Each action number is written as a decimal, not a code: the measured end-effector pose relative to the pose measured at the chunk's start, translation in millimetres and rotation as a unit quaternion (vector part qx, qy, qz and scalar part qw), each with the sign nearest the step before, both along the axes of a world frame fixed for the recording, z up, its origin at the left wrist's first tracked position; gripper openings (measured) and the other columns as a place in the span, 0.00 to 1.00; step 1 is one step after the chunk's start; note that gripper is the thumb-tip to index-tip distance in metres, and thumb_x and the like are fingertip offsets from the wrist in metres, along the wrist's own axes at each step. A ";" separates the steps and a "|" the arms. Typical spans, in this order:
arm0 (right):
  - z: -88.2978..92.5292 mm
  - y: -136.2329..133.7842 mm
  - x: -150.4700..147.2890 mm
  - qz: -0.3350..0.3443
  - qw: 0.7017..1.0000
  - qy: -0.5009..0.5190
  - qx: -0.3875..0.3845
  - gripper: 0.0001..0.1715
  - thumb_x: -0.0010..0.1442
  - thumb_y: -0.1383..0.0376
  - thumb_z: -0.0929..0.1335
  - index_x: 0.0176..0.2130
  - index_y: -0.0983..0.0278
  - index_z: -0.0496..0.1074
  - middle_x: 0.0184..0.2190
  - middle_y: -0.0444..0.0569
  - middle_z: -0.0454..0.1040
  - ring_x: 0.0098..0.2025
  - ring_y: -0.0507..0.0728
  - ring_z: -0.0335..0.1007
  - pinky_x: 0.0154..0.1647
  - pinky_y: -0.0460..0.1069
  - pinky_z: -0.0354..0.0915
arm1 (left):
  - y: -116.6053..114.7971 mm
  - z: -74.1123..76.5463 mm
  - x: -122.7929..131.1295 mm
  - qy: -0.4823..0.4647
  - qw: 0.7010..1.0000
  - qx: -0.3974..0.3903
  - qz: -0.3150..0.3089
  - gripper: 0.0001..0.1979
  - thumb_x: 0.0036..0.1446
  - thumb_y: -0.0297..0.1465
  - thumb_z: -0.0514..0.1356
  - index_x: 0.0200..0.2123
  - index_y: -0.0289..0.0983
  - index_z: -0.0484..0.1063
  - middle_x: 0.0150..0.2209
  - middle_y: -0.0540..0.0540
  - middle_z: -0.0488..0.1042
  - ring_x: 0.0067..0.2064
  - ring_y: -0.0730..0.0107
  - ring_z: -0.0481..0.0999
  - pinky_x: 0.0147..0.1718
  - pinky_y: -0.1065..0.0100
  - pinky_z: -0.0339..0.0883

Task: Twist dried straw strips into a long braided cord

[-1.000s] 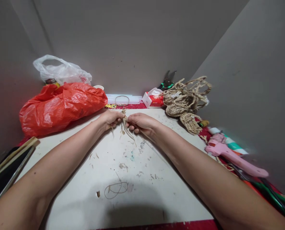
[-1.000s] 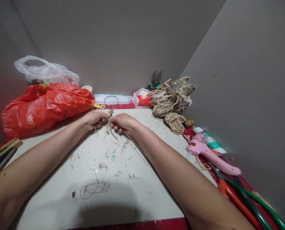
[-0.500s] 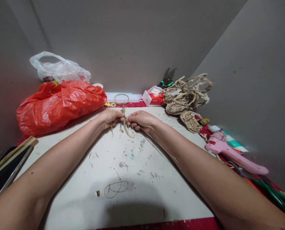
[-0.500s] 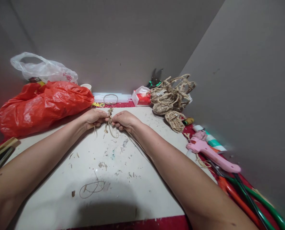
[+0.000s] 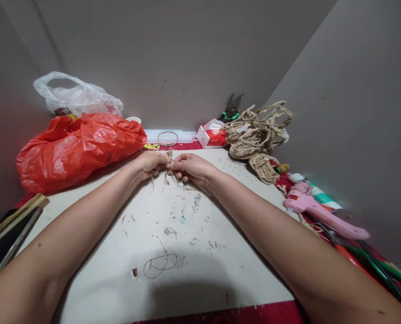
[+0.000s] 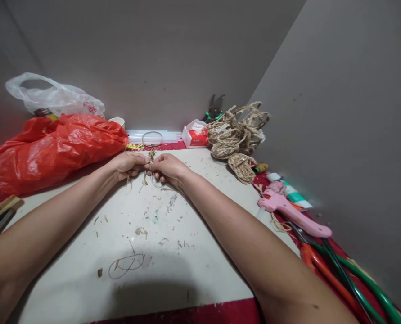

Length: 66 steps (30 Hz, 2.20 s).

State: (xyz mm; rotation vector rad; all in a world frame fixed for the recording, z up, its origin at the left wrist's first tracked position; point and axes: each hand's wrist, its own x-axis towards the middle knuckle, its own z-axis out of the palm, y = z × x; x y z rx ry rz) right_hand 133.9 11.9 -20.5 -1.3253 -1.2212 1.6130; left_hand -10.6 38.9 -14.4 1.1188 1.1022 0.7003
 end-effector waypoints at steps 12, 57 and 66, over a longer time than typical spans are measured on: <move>2.6 4.2 9.0 0.046 0.983 -0.169 0.056 0.08 0.56 0.72 0.63 0.25 0.67 0.66 0.16 0.40 0.59 0.14 0.44 0.46 0.15 0.44 0.42 | -1.8 1.8 1.5 0.041 0.999 0.006 -0.015 0.07 0.48 0.21 0.57 0.19 0.30 0.68 0.16 0.50 0.68 0.13 0.87 0.48 0.12 0.76 0.37; 4.8 5.4 15.4 0.186 0.936 -0.245 0.170 0.13 0.57 0.61 0.62 0.25 0.65 0.63 0.16 0.38 0.52 0.18 0.47 0.44 0.20 0.46 0.42 | -2.3 0.9 -5.3 0.074 0.994 0.039 -0.074 0.12 0.45 0.29 0.61 0.15 0.33 0.62 0.12 0.55 0.57 0.13 0.85 0.47 0.14 0.74 0.35; -4.0 13.3 15.2 0.189 0.913 -0.274 0.237 0.12 0.54 0.62 0.62 0.22 0.65 0.61 0.17 0.39 0.55 0.20 0.48 0.48 0.22 0.45 0.45 | -9.0 6.5 -1.8 0.275 0.928 0.248 -0.038 0.10 0.44 0.30 0.60 0.15 0.33 0.66 0.12 0.55 0.58 0.16 0.82 0.53 0.16 0.75 0.46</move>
